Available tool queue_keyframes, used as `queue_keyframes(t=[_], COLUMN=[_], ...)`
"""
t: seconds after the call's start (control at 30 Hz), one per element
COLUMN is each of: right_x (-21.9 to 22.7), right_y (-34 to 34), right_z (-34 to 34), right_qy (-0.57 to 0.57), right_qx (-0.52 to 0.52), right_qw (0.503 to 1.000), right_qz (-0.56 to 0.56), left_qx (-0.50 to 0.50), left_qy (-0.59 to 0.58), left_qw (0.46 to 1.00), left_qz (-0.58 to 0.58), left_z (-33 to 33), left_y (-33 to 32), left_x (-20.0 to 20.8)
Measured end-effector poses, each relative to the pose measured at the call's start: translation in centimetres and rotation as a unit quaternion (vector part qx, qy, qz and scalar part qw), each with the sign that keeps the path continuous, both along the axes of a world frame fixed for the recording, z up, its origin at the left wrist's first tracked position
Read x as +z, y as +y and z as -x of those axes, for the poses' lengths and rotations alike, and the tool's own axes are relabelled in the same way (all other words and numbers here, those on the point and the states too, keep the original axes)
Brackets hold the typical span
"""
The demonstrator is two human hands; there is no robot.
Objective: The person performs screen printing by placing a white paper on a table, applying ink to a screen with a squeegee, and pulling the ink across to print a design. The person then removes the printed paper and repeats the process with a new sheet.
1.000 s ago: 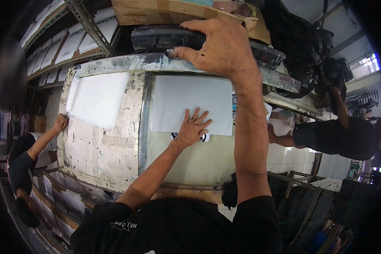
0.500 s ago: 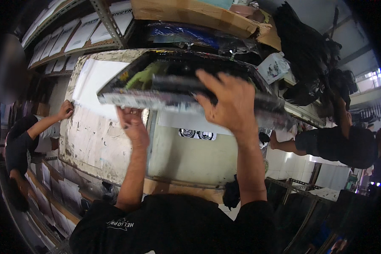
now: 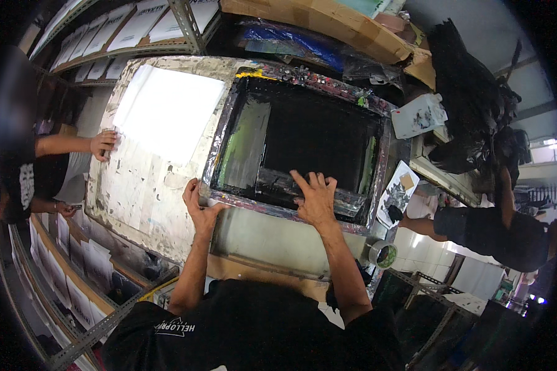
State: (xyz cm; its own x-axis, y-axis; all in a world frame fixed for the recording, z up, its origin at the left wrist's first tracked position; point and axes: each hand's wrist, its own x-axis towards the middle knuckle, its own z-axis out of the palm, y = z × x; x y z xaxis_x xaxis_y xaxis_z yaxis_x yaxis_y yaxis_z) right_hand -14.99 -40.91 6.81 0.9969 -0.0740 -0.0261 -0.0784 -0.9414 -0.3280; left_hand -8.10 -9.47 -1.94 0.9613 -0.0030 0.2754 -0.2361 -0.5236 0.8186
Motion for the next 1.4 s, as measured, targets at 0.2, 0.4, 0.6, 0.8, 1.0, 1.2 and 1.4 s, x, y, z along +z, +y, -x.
queue_keyframes(t=[0.2,0.4,0.6,0.8,1.0,1.2,1.4], right_x=[-1.3,-2.4,-3.9,-2.1,-1.6,7.4,15.6], right_y=[-5.0,-10.9,-15.5,-13.1,-7.5,-0.9,-0.2], right_z=[-8.4,-18.2,-23.3,-21.0,-11.7,-0.6,1.1], right_qy=[-0.105,-0.172,-0.184,-0.185,-0.147,-0.097,-0.232], right_qx=[-0.016,-0.012,0.007,0.029,-0.003,0.009,0.036], right_qw=[0.994,0.984,0.982,0.982,0.987,0.995,0.971], right_qz=[0.001,0.033,0.036,0.028,0.059,-0.014,0.045], left_qx=[0.01,-0.004,-0.004,0.01,0.016,0.008,0.026], left_qy=[0.021,0.017,0.02,0.075,0.088,0.04,-0.019], left_qw=[1.0,1.0,1.0,0.988,0.971,0.964,0.943], left_qz=[-0.01,0.002,0.024,0.132,0.223,0.262,0.33], left_z=[0.2,0.1,0.0,0.3,0.6,-0.4,-3.7], left_y=[0.2,0.3,0.2,0.4,0.1,-1.6,-5.4], left_x=[0.5,0.3,0.6,-0.6,-0.9,5.5,13.6])
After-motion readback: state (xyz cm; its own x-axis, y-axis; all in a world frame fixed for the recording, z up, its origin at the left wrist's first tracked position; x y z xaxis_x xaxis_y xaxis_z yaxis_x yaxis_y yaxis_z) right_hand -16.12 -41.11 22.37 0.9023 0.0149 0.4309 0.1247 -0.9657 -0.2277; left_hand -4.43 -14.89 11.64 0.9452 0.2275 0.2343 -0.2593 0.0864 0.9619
